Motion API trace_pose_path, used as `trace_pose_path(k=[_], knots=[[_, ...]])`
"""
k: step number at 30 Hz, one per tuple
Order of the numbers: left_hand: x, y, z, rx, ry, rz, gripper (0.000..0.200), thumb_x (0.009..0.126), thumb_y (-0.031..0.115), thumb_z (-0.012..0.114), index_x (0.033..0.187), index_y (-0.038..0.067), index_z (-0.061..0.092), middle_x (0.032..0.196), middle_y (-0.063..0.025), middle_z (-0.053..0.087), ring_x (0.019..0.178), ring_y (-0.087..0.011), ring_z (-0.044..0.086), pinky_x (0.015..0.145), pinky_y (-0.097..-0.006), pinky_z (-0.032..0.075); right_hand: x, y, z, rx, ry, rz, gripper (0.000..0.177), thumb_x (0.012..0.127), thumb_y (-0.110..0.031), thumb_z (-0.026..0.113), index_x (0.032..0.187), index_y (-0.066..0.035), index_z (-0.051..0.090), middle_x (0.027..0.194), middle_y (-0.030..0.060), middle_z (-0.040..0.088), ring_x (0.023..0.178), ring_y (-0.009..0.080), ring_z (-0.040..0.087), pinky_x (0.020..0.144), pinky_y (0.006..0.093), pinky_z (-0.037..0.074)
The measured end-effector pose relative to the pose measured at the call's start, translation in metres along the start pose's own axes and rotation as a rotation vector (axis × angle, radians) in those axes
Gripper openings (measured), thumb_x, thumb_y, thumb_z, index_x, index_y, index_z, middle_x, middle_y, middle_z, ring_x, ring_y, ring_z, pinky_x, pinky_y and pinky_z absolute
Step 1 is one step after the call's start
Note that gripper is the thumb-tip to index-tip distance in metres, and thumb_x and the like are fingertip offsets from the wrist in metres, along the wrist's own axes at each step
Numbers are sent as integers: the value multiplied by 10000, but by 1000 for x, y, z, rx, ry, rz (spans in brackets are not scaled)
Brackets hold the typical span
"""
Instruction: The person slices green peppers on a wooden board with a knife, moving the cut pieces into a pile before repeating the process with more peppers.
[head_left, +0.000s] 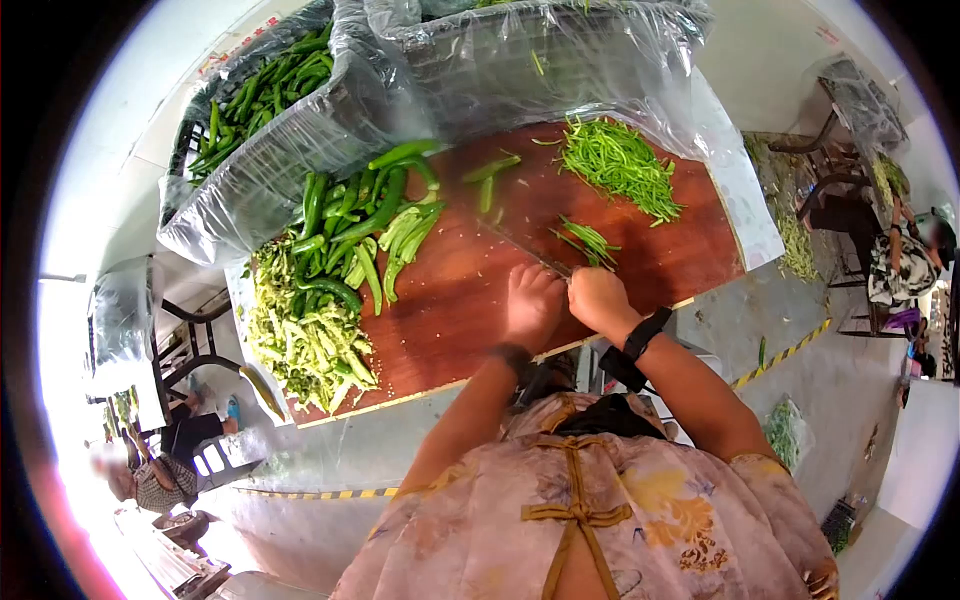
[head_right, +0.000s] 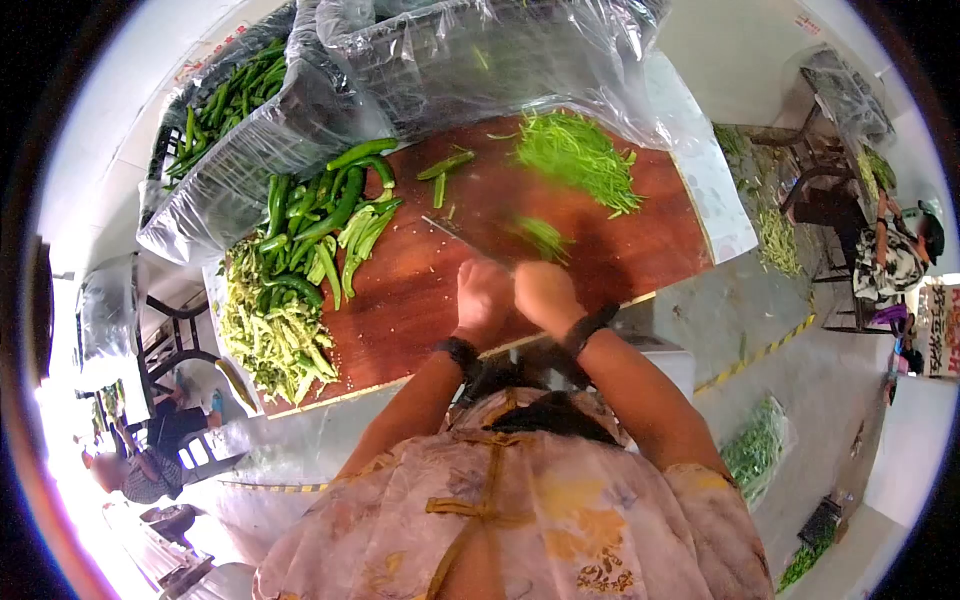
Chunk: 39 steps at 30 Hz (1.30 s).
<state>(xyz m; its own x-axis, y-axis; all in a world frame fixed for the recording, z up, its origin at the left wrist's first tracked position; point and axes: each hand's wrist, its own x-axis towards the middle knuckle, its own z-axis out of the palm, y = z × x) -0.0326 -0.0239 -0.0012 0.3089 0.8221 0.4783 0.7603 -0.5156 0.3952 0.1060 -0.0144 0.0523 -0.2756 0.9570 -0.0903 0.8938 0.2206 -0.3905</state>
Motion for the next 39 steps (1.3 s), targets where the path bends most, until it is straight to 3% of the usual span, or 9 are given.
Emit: trace_pose_path(k=[6,8,11,23,30,33,39], knots=[[1,4,0,-48,183,30,146,671,106,598,814,125,626,871,-22,605,905,-241,557,839,-423,394,-19,21,-18,-17,101,35,229,834,-187,542,715,0,599,677,221,596,654,404,588,596,496,472],[2,8,-4,-80,126,-5,141,685,57,594,815,95,632,896,-39,606,951,-239,551,906,-454,375,-36,22,-20,-25,72,12,214,830,-183,543,731,0,596,678,221,597,653,403,590,596,495,473],[1,8,-7,-19,40,-9,132,684,54,590,807,95,621,888,-44,596,948,-241,548,903,-456,377,-52,17,-21,-43,-23,41,184,821,-173,539,774,-2,589,684,224,598,656,402,594,603,498,475],[0,5,-6,-67,54,-23,138,671,60,573,799,92,611,891,-59,580,960,-253,529,914,-467,379,-38,20,-14,-35,-166,24,214,794,-159,556,672,13,593,676,239,593,667,420,593,623,503,477],[-1,3,-3,-48,59,-1,150,688,72,576,828,98,625,893,-52,594,960,-243,546,922,-464,379,-2,1,-1,4,8,31,212,807,-175,558,695,-3,614,682,223,602,657,415,593,626,498,488],[-2,4,-1,-66,108,9,133,706,127,596,836,107,618,899,-49,602,936,-248,556,916,-451,371,-7,8,-11,-11,25,81,219,823,-181,555,716,0,618,683,212,605,655,413,593,622,495,488],[-4,3,1,-112,135,-36,166,727,71,570,876,110,632,942,-57,605,945,-253,553,900,-428,374,-41,19,-20,-8,20,57,197,815,-170,563,738,7,603,685,221,595,673,413,585,625,500,473]])
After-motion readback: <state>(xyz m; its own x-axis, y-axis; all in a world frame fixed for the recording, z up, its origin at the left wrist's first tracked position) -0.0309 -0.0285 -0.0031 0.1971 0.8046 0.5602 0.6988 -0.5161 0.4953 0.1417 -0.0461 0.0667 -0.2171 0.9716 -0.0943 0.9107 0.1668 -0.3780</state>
